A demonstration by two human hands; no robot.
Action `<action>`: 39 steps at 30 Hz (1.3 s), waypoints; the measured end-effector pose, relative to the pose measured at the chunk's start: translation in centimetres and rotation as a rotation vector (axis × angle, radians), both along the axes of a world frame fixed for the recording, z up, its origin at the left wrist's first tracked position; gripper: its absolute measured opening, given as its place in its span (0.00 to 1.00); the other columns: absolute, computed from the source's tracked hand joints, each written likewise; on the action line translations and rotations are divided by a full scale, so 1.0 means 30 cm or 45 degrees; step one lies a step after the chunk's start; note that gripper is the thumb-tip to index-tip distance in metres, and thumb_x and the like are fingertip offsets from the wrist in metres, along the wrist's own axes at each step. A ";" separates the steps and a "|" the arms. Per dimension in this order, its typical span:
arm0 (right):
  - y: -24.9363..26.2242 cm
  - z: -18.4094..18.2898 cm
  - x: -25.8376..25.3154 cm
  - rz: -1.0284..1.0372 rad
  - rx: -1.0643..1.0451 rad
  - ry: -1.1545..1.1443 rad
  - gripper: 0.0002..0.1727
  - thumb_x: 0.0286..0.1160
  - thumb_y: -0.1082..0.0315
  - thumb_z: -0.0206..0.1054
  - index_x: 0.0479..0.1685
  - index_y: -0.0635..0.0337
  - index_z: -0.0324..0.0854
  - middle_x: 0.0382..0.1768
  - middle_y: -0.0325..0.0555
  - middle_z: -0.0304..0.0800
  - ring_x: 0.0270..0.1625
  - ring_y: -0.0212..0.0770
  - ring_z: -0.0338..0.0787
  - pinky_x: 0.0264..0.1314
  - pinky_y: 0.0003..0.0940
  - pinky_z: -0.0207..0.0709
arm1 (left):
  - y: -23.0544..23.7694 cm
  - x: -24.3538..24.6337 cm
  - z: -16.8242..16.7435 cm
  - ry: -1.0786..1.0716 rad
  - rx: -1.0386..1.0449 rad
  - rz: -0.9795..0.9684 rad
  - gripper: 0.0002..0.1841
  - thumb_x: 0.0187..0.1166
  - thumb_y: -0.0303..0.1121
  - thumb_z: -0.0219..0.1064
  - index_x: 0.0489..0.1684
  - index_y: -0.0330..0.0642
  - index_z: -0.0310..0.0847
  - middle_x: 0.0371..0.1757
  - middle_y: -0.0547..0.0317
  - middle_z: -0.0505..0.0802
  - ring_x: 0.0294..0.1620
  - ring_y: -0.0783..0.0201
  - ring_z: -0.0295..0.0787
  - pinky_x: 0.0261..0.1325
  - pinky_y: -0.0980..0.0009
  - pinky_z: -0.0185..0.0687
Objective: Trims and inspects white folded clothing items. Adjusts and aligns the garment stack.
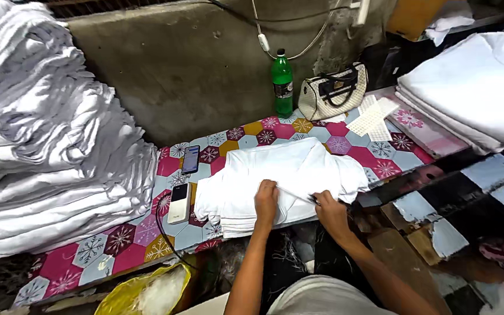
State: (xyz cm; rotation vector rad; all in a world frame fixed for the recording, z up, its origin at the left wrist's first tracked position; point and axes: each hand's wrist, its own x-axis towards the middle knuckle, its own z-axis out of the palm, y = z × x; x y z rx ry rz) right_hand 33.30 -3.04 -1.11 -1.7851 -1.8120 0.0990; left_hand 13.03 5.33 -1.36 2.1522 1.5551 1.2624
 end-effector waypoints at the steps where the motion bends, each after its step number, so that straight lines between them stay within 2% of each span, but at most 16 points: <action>1: -0.039 -0.002 -0.006 0.030 -0.337 0.045 0.16 0.71 0.76 0.68 0.57 0.64 0.90 0.53 0.65 0.90 0.42 0.64 0.94 0.42 0.63 0.86 | -0.002 -0.039 -0.020 -0.005 -0.168 0.045 0.08 0.74 0.18 0.66 0.43 0.26 0.91 0.52 0.34 0.93 0.55 0.42 0.92 0.62 0.51 0.87; 2: -0.066 0.002 -0.004 0.079 -0.668 0.105 0.18 0.77 0.71 0.66 0.65 0.62 0.86 0.62 0.64 0.87 0.53 0.64 0.92 0.54 0.64 0.84 | -0.014 -0.068 -0.034 -0.035 -0.241 0.080 0.09 0.75 0.17 0.65 0.45 0.25 0.91 0.55 0.33 0.92 0.59 0.41 0.91 0.66 0.50 0.85; 3: -0.083 -0.001 0.004 0.120 -0.876 0.183 0.20 0.80 0.66 0.68 0.69 0.61 0.84 0.66 0.64 0.84 0.61 0.64 0.89 0.63 0.64 0.81 | -0.036 -0.082 -0.029 -0.066 -0.239 0.110 0.09 0.74 0.17 0.65 0.46 0.25 0.91 0.55 0.32 0.92 0.60 0.40 0.90 0.66 0.49 0.85; 5: -0.106 -0.011 0.027 0.162 -0.997 0.332 0.24 0.83 0.59 0.68 0.72 0.63 0.82 0.66 0.65 0.83 0.65 0.62 0.87 0.70 0.60 0.77 | -0.103 -0.064 -0.001 -0.164 -0.177 0.121 0.08 0.73 0.17 0.67 0.45 0.25 0.91 0.53 0.32 0.91 0.56 0.43 0.91 0.61 0.53 0.87; 7: -0.097 0.010 0.045 0.194 -0.916 0.445 0.24 0.86 0.59 0.64 0.74 0.65 0.80 0.63 0.66 0.84 0.62 0.60 0.87 0.69 0.56 0.78 | -0.159 -0.009 0.016 -0.256 -0.103 0.040 0.06 0.71 0.17 0.68 0.40 0.25 0.91 0.48 0.35 0.92 0.47 0.51 0.93 0.55 0.61 0.91; 9: -0.064 0.053 0.048 0.223 -0.789 0.493 0.24 0.87 0.63 0.61 0.78 0.65 0.77 0.61 0.67 0.83 0.60 0.59 0.86 0.68 0.52 0.79 | -0.183 0.053 0.004 -0.258 -0.142 -0.075 0.07 0.70 0.20 0.71 0.40 0.24 0.91 0.47 0.35 0.92 0.45 0.52 0.94 0.53 0.62 0.91; 13: -0.009 0.068 0.026 0.191 -0.539 0.440 0.23 0.85 0.67 0.63 0.76 0.66 0.79 0.59 0.65 0.85 0.57 0.57 0.89 0.65 0.48 0.82 | -0.149 0.110 -0.095 -0.065 -0.321 -0.144 0.10 0.73 0.24 0.73 0.45 0.24 0.91 0.55 0.31 0.90 0.59 0.38 0.89 0.66 0.50 0.85; 16: -0.003 0.036 0.016 0.156 -0.356 0.378 0.21 0.83 0.68 0.64 0.72 0.65 0.83 0.57 0.64 0.88 0.54 0.58 0.91 0.60 0.50 0.85 | -0.142 0.114 -0.113 -0.091 -0.283 -0.097 0.08 0.75 0.23 0.71 0.42 0.25 0.91 0.52 0.33 0.92 0.57 0.41 0.91 0.64 0.52 0.86; 19: 0.004 -0.008 0.014 0.130 -0.215 0.372 0.19 0.80 0.70 0.67 0.68 0.65 0.86 0.54 0.64 0.89 0.50 0.58 0.92 0.56 0.51 0.86 | -0.141 0.133 -0.101 -0.149 -0.305 -0.042 0.12 0.74 0.31 0.75 0.39 0.25 0.90 0.50 0.35 0.91 0.51 0.45 0.92 0.58 0.55 0.88; 20: 0.009 -0.023 0.010 0.122 -0.181 0.365 0.19 0.79 0.70 0.68 0.67 0.65 0.87 0.53 0.63 0.90 0.49 0.58 0.92 0.55 0.50 0.87 | -0.138 0.145 -0.104 -0.118 -0.320 -0.019 0.13 0.74 0.31 0.75 0.39 0.25 0.90 0.50 0.34 0.90 0.52 0.43 0.90 0.59 0.54 0.87; 24: 0.028 -0.051 0.004 0.136 -0.117 0.304 0.19 0.75 0.71 0.72 0.65 0.65 0.88 0.51 0.63 0.90 0.47 0.57 0.93 0.52 0.50 0.88 | -0.123 0.163 -0.124 -0.081 -0.304 0.015 0.07 0.73 0.22 0.69 0.35 0.24 0.91 0.52 0.33 0.92 0.57 0.39 0.90 0.63 0.51 0.86; 30: 0.028 -0.071 -0.004 0.219 0.052 0.147 0.16 0.73 0.72 0.72 0.59 0.62 0.92 0.46 0.59 0.91 0.46 0.55 0.93 0.53 0.47 0.89 | -0.146 0.090 -0.086 -0.394 -0.539 -0.097 0.05 0.68 0.22 0.71 0.30 0.26 0.88 0.57 0.35 0.91 0.57 0.51 0.91 0.61 0.60 0.86; 32: 0.030 -0.077 -0.014 0.215 0.082 0.126 0.15 0.73 0.72 0.72 0.58 0.62 0.92 0.45 0.58 0.91 0.45 0.54 0.93 0.52 0.46 0.89 | -0.158 0.064 -0.054 -0.241 -0.684 -0.129 0.06 0.68 0.23 0.71 0.30 0.25 0.87 0.54 0.35 0.90 0.54 0.50 0.90 0.61 0.59 0.85; 36: 0.033 -0.068 -0.004 0.137 0.130 0.114 0.15 0.70 0.72 0.74 0.56 0.61 0.93 0.43 0.57 0.92 0.43 0.54 0.94 0.48 0.47 0.89 | -0.169 -0.003 0.086 0.526 -1.249 -0.411 0.14 0.78 0.32 0.68 0.47 0.27 0.88 0.57 0.33 0.89 0.63 0.40 0.86 0.70 0.44 0.77; 38: 0.035 -0.069 0.002 0.120 0.129 0.114 0.15 0.69 0.73 0.74 0.56 0.61 0.93 0.43 0.57 0.92 0.42 0.54 0.94 0.46 0.47 0.89 | -0.177 0.004 0.129 0.572 -1.246 -0.414 0.14 0.80 0.33 0.66 0.52 0.29 0.87 0.58 0.35 0.89 0.65 0.40 0.86 0.70 0.44 0.77; 39: 0.037 -0.071 0.001 0.123 0.139 0.109 0.15 0.69 0.73 0.75 0.55 0.62 0.93 0.43 0.57 0.92 0.41 0.54 0.94 0.45 0.47 0.89 | -0.180 0.021 0.131 0.482 -1.124 -0.344 0.14 0.81 0.32 0.66 0.53 0.28 0.87 0.60 0.35 0.89 0.66 0.41 0.85 0.72 0.47 0.77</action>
